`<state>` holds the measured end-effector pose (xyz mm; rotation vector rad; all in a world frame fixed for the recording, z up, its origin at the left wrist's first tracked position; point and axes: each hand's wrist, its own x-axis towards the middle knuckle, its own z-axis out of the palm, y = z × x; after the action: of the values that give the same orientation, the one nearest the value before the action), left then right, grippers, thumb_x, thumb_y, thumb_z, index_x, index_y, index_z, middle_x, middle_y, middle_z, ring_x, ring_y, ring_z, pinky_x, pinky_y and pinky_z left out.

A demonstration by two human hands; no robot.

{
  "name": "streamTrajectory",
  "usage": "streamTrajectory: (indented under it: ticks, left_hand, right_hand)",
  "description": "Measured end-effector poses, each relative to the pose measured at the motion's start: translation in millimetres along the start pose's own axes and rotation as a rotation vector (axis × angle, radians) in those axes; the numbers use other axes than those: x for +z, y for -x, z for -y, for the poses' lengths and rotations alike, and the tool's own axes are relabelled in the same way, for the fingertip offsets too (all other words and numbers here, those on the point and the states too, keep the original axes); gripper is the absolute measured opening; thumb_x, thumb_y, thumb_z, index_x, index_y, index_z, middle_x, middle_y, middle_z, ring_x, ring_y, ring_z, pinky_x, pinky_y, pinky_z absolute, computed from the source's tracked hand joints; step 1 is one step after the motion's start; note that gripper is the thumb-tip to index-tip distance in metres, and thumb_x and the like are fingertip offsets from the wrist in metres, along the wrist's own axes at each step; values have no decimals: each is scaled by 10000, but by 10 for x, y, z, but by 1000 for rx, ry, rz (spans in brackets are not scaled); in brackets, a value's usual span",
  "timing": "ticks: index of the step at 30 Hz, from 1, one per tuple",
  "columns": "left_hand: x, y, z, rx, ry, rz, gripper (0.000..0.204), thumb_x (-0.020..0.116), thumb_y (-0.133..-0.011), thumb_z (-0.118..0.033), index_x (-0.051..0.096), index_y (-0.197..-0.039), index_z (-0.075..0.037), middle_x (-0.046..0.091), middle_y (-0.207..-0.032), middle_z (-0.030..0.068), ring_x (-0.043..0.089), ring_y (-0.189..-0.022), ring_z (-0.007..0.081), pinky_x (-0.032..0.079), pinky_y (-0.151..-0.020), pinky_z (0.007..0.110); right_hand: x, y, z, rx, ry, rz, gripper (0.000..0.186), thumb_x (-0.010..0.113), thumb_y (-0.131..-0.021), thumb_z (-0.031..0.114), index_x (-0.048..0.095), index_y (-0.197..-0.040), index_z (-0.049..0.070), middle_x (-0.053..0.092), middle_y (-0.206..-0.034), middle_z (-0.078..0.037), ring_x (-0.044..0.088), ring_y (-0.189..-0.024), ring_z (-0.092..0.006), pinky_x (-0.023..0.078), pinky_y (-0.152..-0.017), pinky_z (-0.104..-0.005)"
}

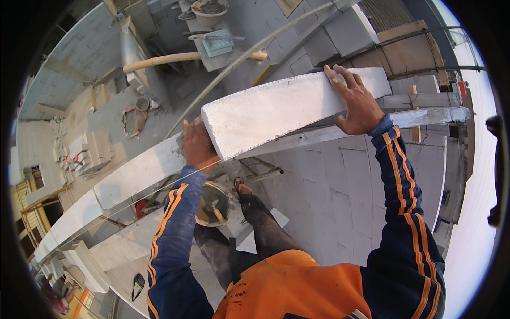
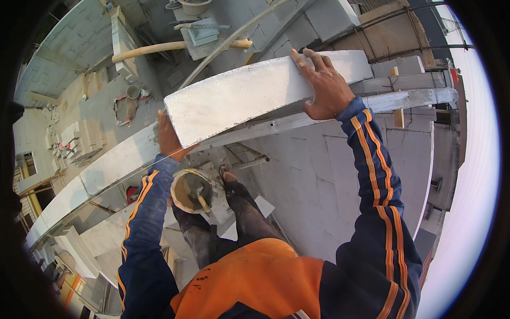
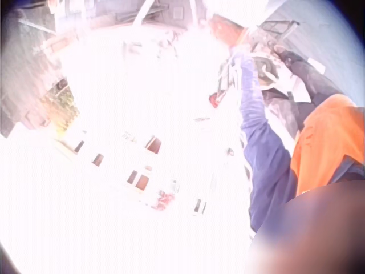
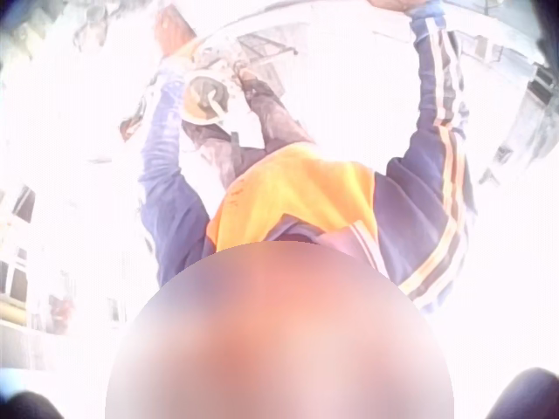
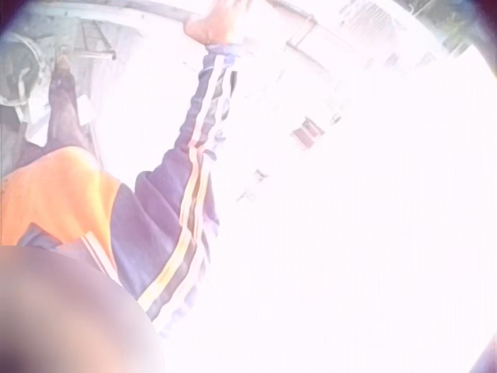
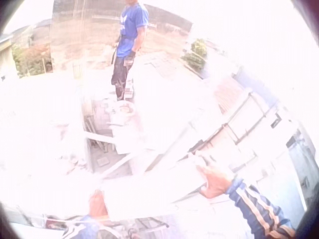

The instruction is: The person applies cement to a white rectangular tile using a trowel, places the tile onto a rooftop ledge, and secures it by hammering nails. The person repeats this process with additional tiles along the ledge.

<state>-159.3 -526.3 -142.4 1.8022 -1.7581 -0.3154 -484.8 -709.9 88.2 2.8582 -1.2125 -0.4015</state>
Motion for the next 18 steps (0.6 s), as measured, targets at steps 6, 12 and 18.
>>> streamTrajectory:
  ticks: [6, 12, 18]
  left_hand:
    - [117, 54, 105, 27, -28, 26, 709, 893, -565, -367, 673, -1209, -168, 623, -1278, 129, 479, -1282, 365, 253, -1180, 532]
    - [150, 165, 252, -247, 131, 275, 961, 922, -530, -428, 547, -1354, -107, 532, -1391, 163, 411, -1336, 386, 125, -1215, 551]
    - [372, 315, 588, -347, 54, 442, 955, 900, -562, -489, 539, -1366, -123, 530, -1407, 146, 395, -1348, 378, 212, -1174, 517]
  right_hand:
    - [163, 69, -122, 14, -139, -104, 950, 574, -616, 231, 331, -1510, 23, 317, -1487, -367, 318, -1373, -539, 303, -1179, -522]
    - [504, 166, -21, 130, -375, -318, 903, 475, -640, 331, 388, -1513, 115, 244, -1571, -299, 188, -1450, -529, 195, -1173, -639]
    - [79, 90, 256, 478, -689, -496, 503, 554, -816, 273, 671, -1215, -11, 602, -1263, -320, 582, -1193, -462, 479, -1022, -486]
